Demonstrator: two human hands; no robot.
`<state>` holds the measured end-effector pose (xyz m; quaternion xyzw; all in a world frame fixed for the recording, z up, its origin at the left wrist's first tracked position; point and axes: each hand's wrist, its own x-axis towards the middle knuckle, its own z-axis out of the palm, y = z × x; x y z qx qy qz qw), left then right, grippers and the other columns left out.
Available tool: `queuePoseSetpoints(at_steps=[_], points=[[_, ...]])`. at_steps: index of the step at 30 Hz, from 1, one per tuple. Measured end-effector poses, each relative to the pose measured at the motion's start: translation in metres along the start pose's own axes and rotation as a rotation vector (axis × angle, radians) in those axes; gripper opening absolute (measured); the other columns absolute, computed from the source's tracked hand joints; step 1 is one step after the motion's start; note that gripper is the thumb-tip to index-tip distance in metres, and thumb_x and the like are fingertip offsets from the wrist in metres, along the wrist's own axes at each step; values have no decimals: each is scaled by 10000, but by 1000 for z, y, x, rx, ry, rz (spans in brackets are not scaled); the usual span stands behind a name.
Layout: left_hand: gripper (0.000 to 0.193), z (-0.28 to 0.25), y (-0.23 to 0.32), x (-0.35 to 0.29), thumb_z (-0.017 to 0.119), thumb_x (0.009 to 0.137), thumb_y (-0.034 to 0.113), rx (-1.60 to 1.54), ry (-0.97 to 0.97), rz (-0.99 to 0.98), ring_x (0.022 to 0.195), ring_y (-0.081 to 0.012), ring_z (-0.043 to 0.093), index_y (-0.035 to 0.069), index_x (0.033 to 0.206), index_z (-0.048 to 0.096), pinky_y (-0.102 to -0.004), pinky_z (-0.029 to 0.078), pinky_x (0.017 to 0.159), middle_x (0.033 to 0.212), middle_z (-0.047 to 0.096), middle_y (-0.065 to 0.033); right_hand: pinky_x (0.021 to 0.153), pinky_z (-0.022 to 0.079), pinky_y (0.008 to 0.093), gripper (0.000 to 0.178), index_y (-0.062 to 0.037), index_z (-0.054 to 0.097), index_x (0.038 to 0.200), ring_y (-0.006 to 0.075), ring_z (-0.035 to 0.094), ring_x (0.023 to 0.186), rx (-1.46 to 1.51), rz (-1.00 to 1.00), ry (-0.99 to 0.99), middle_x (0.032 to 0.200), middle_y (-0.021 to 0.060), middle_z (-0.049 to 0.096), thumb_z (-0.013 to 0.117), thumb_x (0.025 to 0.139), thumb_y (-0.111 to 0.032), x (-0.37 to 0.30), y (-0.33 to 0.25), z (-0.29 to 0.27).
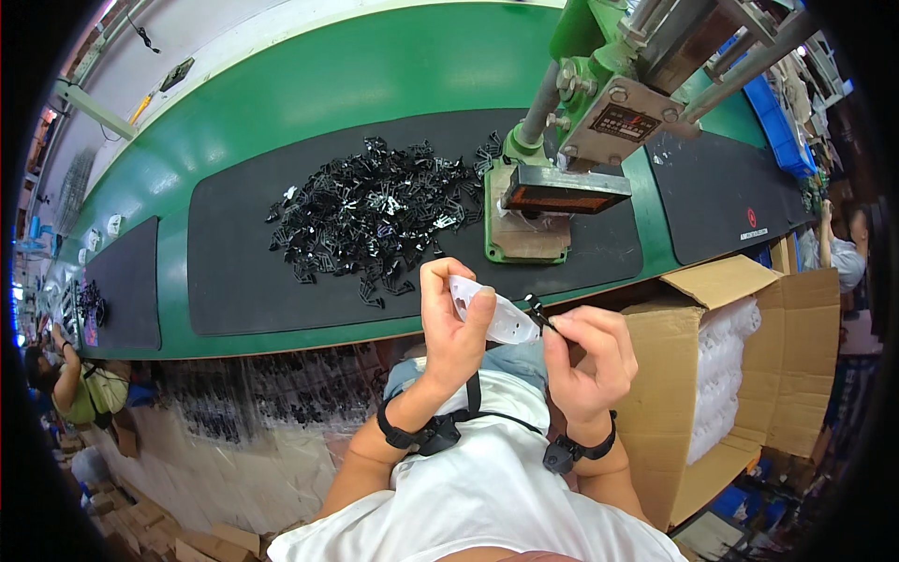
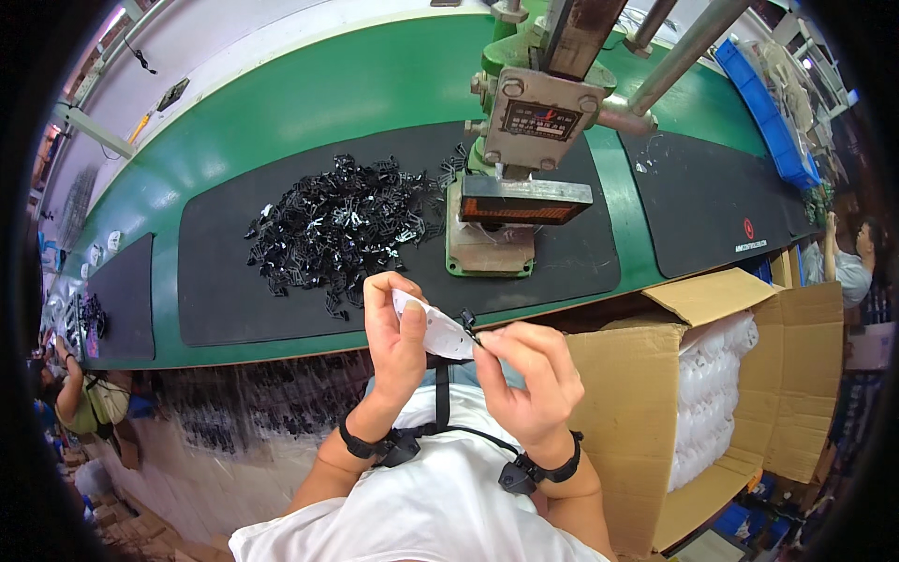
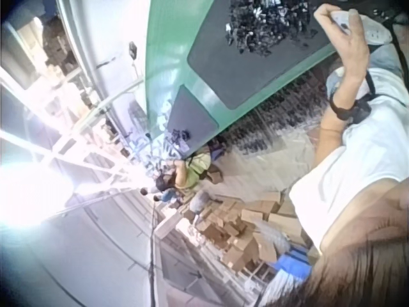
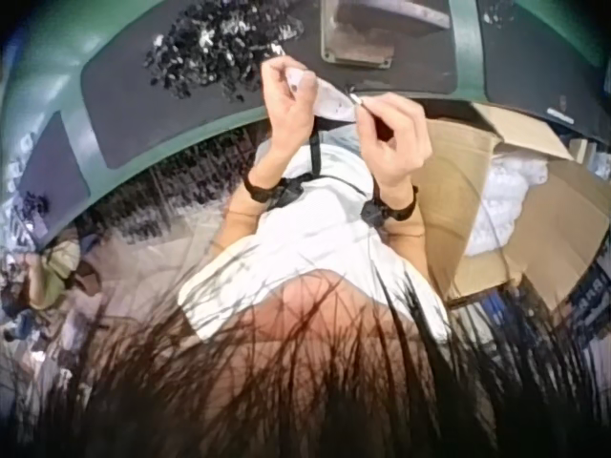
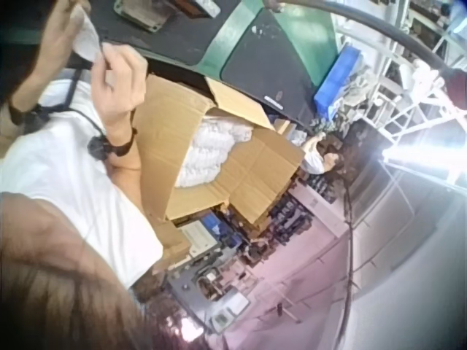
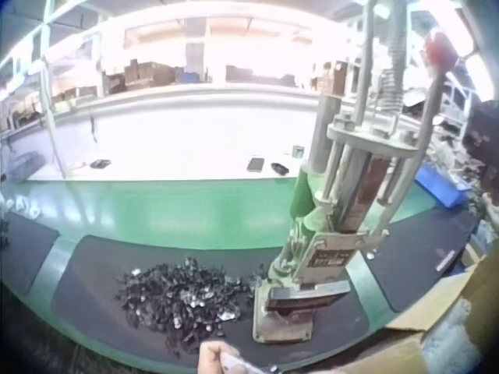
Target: Assembling computer mouse components using a manual press machine.
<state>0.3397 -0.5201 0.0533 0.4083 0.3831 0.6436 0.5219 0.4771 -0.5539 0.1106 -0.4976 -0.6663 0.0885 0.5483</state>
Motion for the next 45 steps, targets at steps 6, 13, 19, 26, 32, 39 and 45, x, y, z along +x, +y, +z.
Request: queuePoseSetpoints(at_steps=[6, 13, 19, 26, 32, 39, 45], points=[[330, 1, 10, -2, 680, 937, 205, -42, -17, -23, 794, -54, 481, 40, 1083, 434, -224, 459, 751, 920, 473, -6, 632, 532, 311, 344, -50, 694, 946, 230, 639, 741, -75, -92, -55, 865, 68, 658, 785, 641, 80, -6, 8, 10], [207, -2, 18, -9, 701, 887, 50, -135, -209, -133, 775, -71, 549, 43, 876, 494, -440, 466, 1021, 784, 544, -2, 568, 513, 292, 303, -45, 698, 960, 205, 617, 655, -39, -9, 8, 836, 60, 662, 752, 686, 70, -6, 5, 12], [190, -4, 10, -8, 623, 947, 122, -15, -192, -5, 742, -102, 534, 55, 869, 464, -498, 495, 987, 777, 541, -30, 593, 534, 267, 367, -1, 694, 1035, 155, 638, 689, 14, 135, -195, 847, 90, 663, 803, 685, 19, 1, 6, 0], [193, -12, 4, 1, 621, 944, 64, -119, -149, -42, 714, -73, 486, 49, 860, 448, -459, 512, 969, 771, 507, -8, 651, 542, 262, 420, 19, 699, 1099, 166, 660, 758, 152, 213, -221, 930, 132, 684, 795, 690, 33, 7, 13, -26], [196, -7, 3, 1, 620, 953, 82, -168, -124, -121, 723, -67, 477, 56, 864, 447, -347, 529, 876, 782, 500, 0, 599, 508, 263, 266, -34, 739, 974, 167, 636, 710, 114, 152, -285, 863, 84, 660, 772, 720, 37, 19, 13, -27], [186, -4, 6, -1, 611, 973, 142, -340, -186, -207, 730, -67, 463, 70, 877, 469, -222, 399, 683, 796, 522, -2, 602, 470, 312, 261, -28, 725, 999, 211, 557, 672, 59, 65, -412, 824, 91, 625, 756, 741, 1, 28, 10, -19], [186, 0, 0, -1, 610, 976, 172, -482, -221, -320, 740, -64, 466, 82, 881, 477, -230, 395, 687, 801, 527, -3, 584, 476, 279, 250, -26, 723, 961, 168, 590, 669, 240, 206, -291, 794, 42, 654, 788, 722, 8, 20, 18, -15]])
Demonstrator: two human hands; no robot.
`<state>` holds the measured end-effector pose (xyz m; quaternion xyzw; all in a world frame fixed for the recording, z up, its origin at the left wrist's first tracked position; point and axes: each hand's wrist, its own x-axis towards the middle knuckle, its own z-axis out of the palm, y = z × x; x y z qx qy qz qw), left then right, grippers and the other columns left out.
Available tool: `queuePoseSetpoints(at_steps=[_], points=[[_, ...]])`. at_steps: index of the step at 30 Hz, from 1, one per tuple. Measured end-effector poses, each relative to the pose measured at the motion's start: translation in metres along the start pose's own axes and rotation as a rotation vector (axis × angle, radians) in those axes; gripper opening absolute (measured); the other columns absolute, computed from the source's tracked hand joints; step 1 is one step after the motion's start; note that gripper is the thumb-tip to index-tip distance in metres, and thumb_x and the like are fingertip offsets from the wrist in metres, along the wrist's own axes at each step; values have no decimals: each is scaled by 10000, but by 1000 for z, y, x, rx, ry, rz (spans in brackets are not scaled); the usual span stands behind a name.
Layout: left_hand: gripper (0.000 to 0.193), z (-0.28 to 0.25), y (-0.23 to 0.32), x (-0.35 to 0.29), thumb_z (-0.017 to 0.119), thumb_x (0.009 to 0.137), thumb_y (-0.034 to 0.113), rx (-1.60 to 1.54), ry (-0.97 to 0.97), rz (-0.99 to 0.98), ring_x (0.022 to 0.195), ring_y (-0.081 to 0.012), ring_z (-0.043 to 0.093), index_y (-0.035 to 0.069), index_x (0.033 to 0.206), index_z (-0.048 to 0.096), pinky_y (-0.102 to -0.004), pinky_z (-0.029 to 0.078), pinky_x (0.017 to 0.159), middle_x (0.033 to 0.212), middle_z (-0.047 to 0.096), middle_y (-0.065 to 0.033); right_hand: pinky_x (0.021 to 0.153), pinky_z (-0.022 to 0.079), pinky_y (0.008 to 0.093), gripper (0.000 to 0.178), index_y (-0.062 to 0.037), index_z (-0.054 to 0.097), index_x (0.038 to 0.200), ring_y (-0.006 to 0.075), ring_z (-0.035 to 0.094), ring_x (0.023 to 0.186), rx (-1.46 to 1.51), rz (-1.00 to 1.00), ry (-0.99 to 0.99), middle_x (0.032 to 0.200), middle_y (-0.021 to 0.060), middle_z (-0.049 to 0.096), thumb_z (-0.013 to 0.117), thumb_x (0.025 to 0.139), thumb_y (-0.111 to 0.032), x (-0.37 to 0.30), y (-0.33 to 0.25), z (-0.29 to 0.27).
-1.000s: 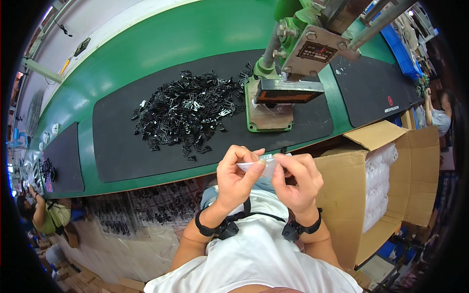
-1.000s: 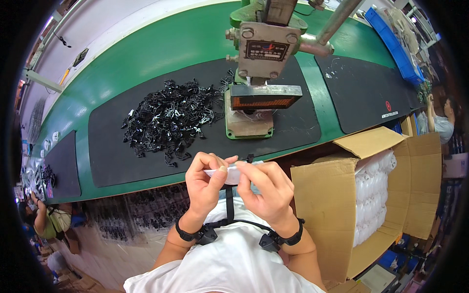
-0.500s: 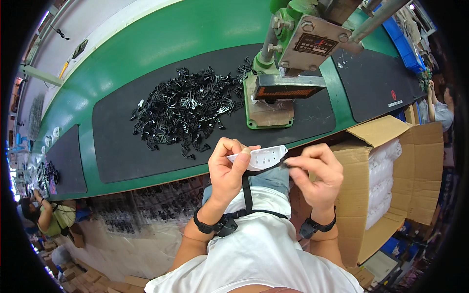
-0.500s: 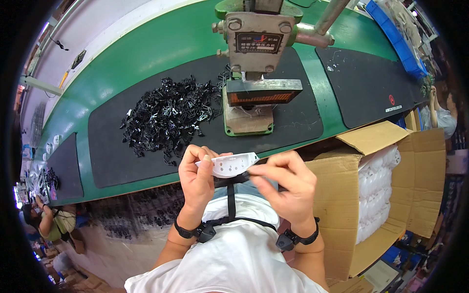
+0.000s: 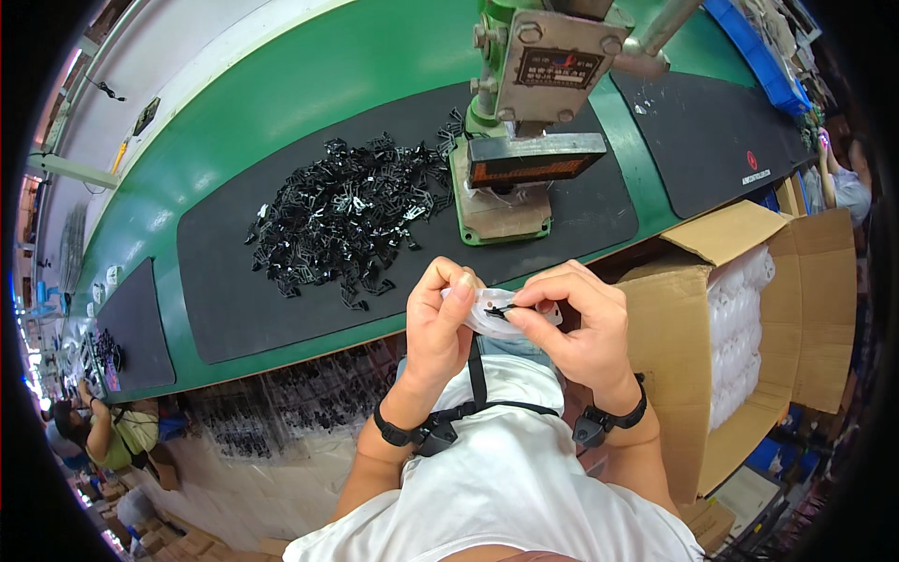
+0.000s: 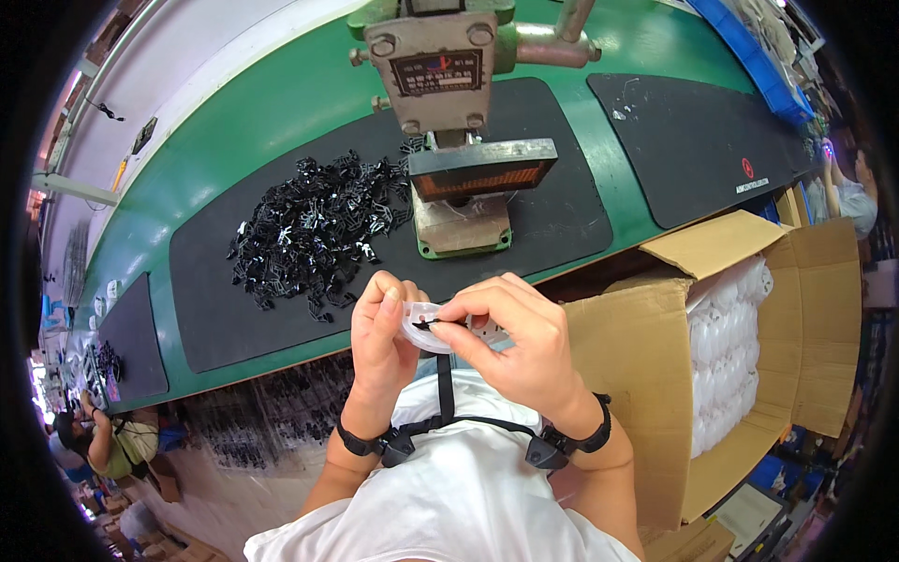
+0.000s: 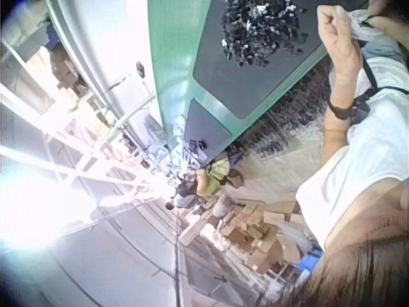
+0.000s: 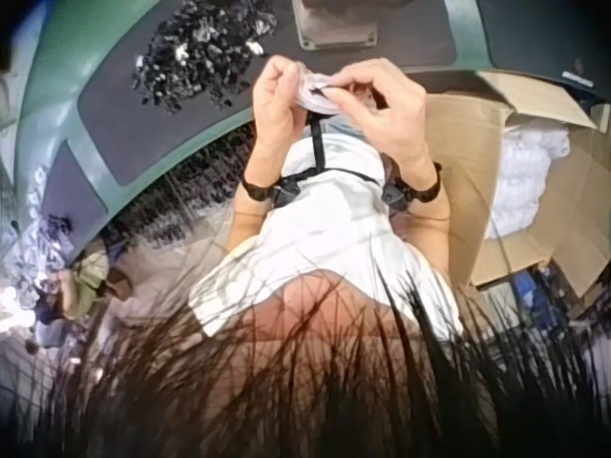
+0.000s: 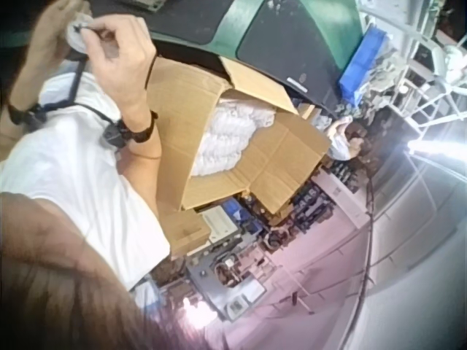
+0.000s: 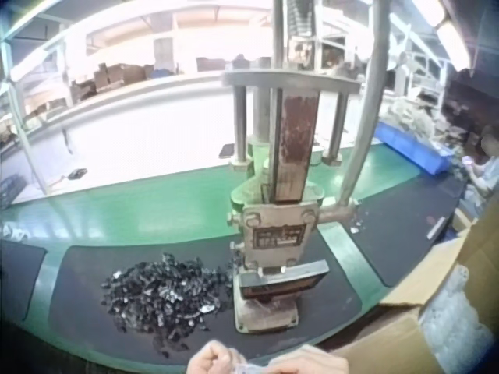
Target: Assembling computer mouse components using a manual press machine.
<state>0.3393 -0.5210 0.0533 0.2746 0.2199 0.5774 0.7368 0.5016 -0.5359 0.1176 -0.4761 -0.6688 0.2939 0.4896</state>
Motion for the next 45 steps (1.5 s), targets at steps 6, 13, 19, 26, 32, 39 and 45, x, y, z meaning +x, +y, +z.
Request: queuePoseSetpoints(at_steps=[6, 13, 19, 26, 32, 39, 45], points=[[238, 10, -3, 3, 595, 984, 211, 109, 35, 14, 650, -81, 386, 102, 855, 427, -249, 365, 620, 709, 445, 18, 555, 466, 273, 251, -59, 747, 929, 178, 587, 673, -131, -17, 132, 813, 48, 575, 801, 696, 17, -2, 0, 2], [186, 2, -2, -3, 623, 971, 173, 234, 169, 121, 712, -53, 465, 94, 893, 474, -210, 403, 648, 789, 506, 19, 610, 470, 297, 389, -78, 738, 1090, 224, 560, 836, -313, -157, 109, 978, 89, 614, 705, 724, 52, -7, 6, 18], [172, 9, -9, -1, 637, 966, 164, 230, 169, 4, 689, 5, 412, 99, 872, 509, -180, 363, 592, 779, 487, 74, 649, 469, 334, 360, -38, 725, 1097, 264, 545, 841, -487, -161, 45, 944, 113, 589, 647, 761, 63, -18, 6, 5], [225, 14, -16, 5, 651, 965, 194, 186, 153, 98, 702, 13, 375, 99, 861, 476, -175, 324, 572, 776, 456, 90, 824, 473, 444, 280, 12, 694, 1118, 340, 568, 935, -589, -263, 34, 998, 158, 620, 593, 858, 26, -23, 24, 6], [277, 7, -6, 12, 659, 962, 216, 238, 154, 118, 722, 7, 412, 95, 839, 443, -188, 355, 580, 767, 478, 74, 834, 470, 454, 278, 10, 676, 1133, 343, 565, 962, -606, -253, 18, 1025, 170, 623, 576, 875, 27, -21, 27, 13], [293, 12, -22, 15, 655, 962, 220, 293, 159, 126, 733, -10, 362, 102, 819, 429, -198, 331, 584, 769, 395, 80, 875, 456, 436, 361, 33, 641, 1207, 337, 545, 1030, -632, -239, -73, 1090, 184, 597, 539, 861, 45, -28, 30, -4], [297, 11, -30, 16, 705, 923, 231, 391, 117, 179, 761, -27, 393, 76, 810, 477, -213, 369, 628, 778, 413, 59, 819, 482, 419, 272, 14, 699, 1093, 322, 575, 936, -556, -218, -43, 993, 170, 627, 614, 835, 17, -28, 27, -13]])
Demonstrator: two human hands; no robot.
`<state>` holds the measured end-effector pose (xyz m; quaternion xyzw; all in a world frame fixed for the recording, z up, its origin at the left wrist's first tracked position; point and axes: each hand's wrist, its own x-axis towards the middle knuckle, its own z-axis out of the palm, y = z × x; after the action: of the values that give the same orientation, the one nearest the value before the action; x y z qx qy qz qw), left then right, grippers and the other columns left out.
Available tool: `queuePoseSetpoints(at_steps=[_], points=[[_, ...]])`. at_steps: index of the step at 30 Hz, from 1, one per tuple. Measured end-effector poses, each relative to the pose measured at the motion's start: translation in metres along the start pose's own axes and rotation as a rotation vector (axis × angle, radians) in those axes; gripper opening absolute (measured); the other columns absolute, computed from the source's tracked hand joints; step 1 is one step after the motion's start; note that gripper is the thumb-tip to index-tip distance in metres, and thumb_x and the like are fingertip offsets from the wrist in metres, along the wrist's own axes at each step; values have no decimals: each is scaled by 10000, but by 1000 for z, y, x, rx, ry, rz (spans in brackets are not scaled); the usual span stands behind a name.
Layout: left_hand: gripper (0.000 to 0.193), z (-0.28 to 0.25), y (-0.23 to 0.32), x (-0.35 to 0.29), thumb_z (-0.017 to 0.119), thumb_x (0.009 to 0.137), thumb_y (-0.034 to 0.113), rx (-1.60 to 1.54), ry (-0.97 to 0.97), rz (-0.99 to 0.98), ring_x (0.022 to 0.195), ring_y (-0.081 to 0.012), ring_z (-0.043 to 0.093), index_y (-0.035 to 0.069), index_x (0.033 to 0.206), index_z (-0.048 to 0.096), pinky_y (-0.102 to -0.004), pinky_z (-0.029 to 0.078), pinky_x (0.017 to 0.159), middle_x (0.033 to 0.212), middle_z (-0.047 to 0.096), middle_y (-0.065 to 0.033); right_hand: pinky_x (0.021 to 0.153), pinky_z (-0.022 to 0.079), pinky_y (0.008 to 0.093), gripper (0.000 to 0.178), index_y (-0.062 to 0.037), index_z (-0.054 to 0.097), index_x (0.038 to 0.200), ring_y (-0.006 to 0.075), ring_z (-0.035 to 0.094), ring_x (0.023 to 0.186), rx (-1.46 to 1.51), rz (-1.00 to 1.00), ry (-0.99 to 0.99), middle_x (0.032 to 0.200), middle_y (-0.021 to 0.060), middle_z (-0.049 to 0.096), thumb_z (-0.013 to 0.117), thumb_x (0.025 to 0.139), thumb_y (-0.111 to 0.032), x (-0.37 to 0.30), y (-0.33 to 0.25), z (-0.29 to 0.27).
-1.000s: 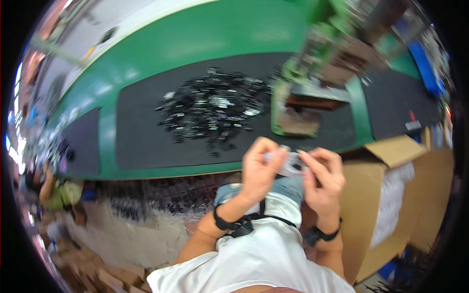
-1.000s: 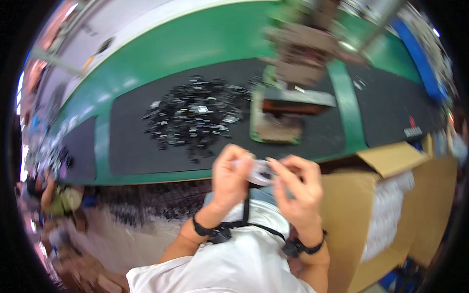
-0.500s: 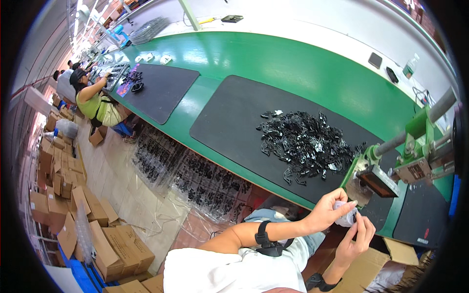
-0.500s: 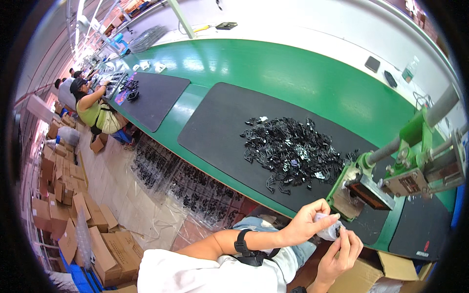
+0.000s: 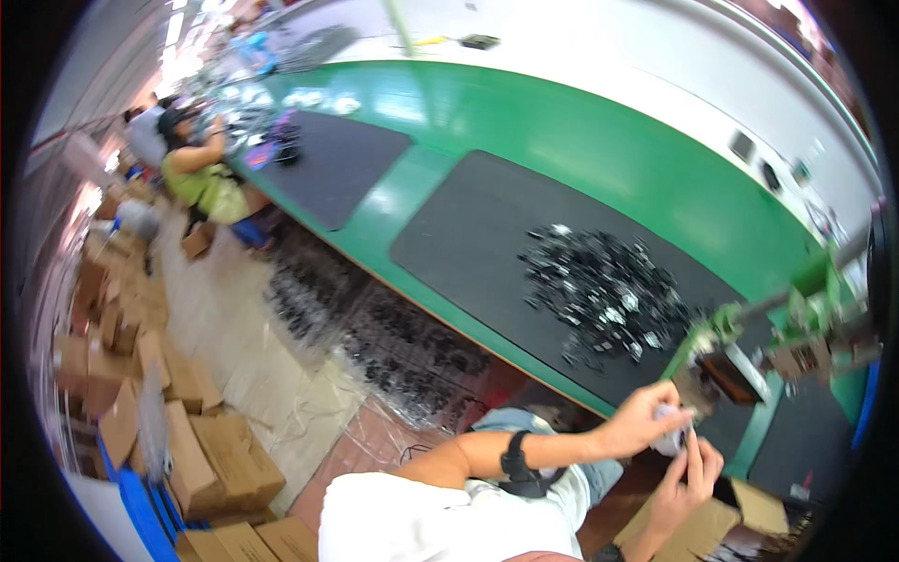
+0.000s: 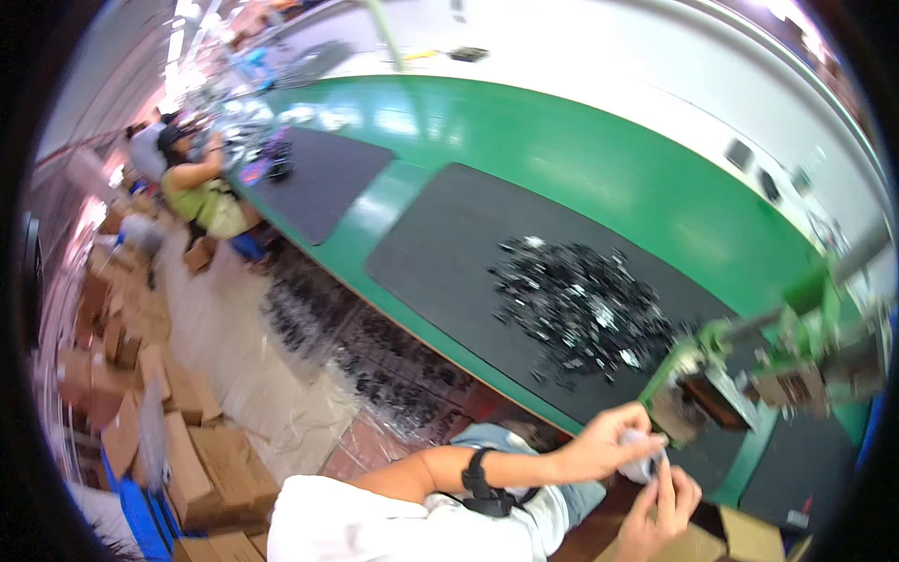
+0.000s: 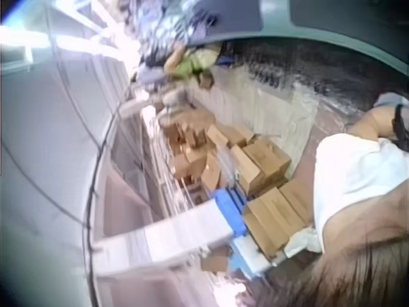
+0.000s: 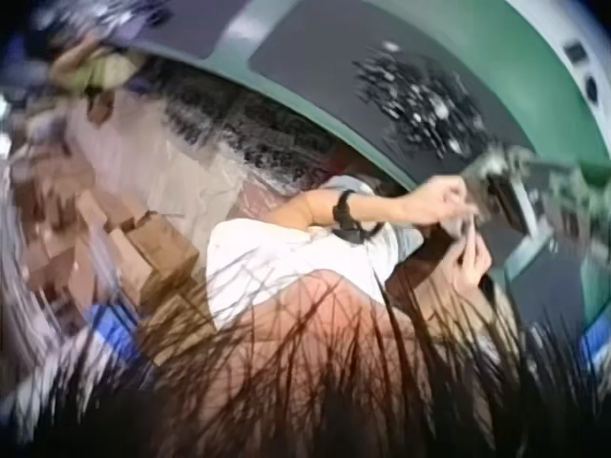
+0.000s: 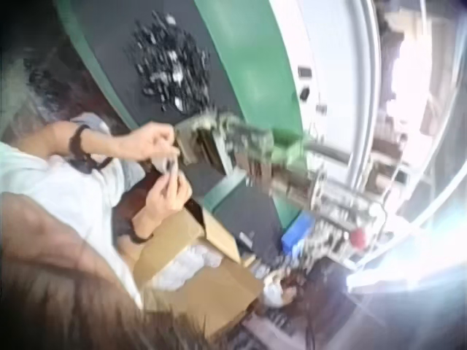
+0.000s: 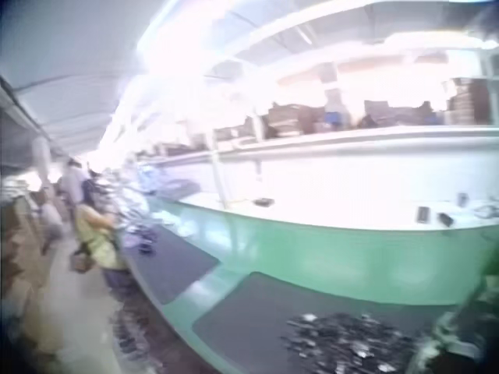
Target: Assembling computer mouse components using a manual press machine.
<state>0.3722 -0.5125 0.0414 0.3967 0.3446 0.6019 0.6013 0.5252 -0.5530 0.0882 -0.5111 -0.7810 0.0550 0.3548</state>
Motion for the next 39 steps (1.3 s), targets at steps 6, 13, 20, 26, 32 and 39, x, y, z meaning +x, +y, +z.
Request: queuePoseSetpoints(at_steps=[6, 13, 20, 26, 32, 39], points=[[203, -28, 35, -2, 676, 934, 145, 53, 74, 8, 710, -20, 435, 78, 834, 513, -201, 386, 597, 770, 489, 48, 722, 508, 351, 296, -70, 754, 971, 255, 601, 819, 51, -21, 124, 893, 71, 661, 760, 697, 40, 43, -24, 13], [227, -17, 25, 3, 641, 953, 102, -226, -3, -12, 662, -23, 371, 89, 830, 451, -190, 306, 577, 754, 464, 46, 693, 509, 313, 215, -73, 737, 876, 227, 601, 784, 73, 95, 251, 877, 50, 690, 792, 684, 8, 38, -27, 2], [229, -12, 20, 0, 638, 946, 88, -283, -31, 59, 691, -61, 406, 78, 837, 437, -215, 344, 630, 757, 481, 9, 678, 505, 318, 228, -78, 737, 869, 210, 593, 788, -31, 0, 289, 878, 23, 685, 812, 663, -14, 33, -26, 1], [236, -9, 17, -3, 651, 924, 50, -244, -48, 146, 703, -97, 452, 63, 839, 432, -253, 416, 721, 767, 518, -31, 693, 498, 334, 270, -90, 753, 915, 227, 584, 808, -75, 24, 296, 888, 21, 668, 813, 657, -35, 24, -23, 5], [236, -8, 14, -2, 655, 924, 58, -254, -42, 162, 713, -99, 458, 65, 844, 433, -258, 415, 728, 767, 516, -30, 826, 474, 396, 271, -73, 738, 963, 262, 577, 975, -153, 0, 141, 1080, 55, 638, 778, 696, -91, 24, -34, -8], [169, -4, 18, 9, 613, 970, 138, -441, -49, 3, 755, -78, 500, 59, 902, 480, -232, 424, 723, 832, 551, -24, 927, 511, 453, 508, -60, 612, 1147, 348, 586, 1157, 90, -35, 121, 1181, 160, 610, 821, 688, -122, 26, -11, 3]])
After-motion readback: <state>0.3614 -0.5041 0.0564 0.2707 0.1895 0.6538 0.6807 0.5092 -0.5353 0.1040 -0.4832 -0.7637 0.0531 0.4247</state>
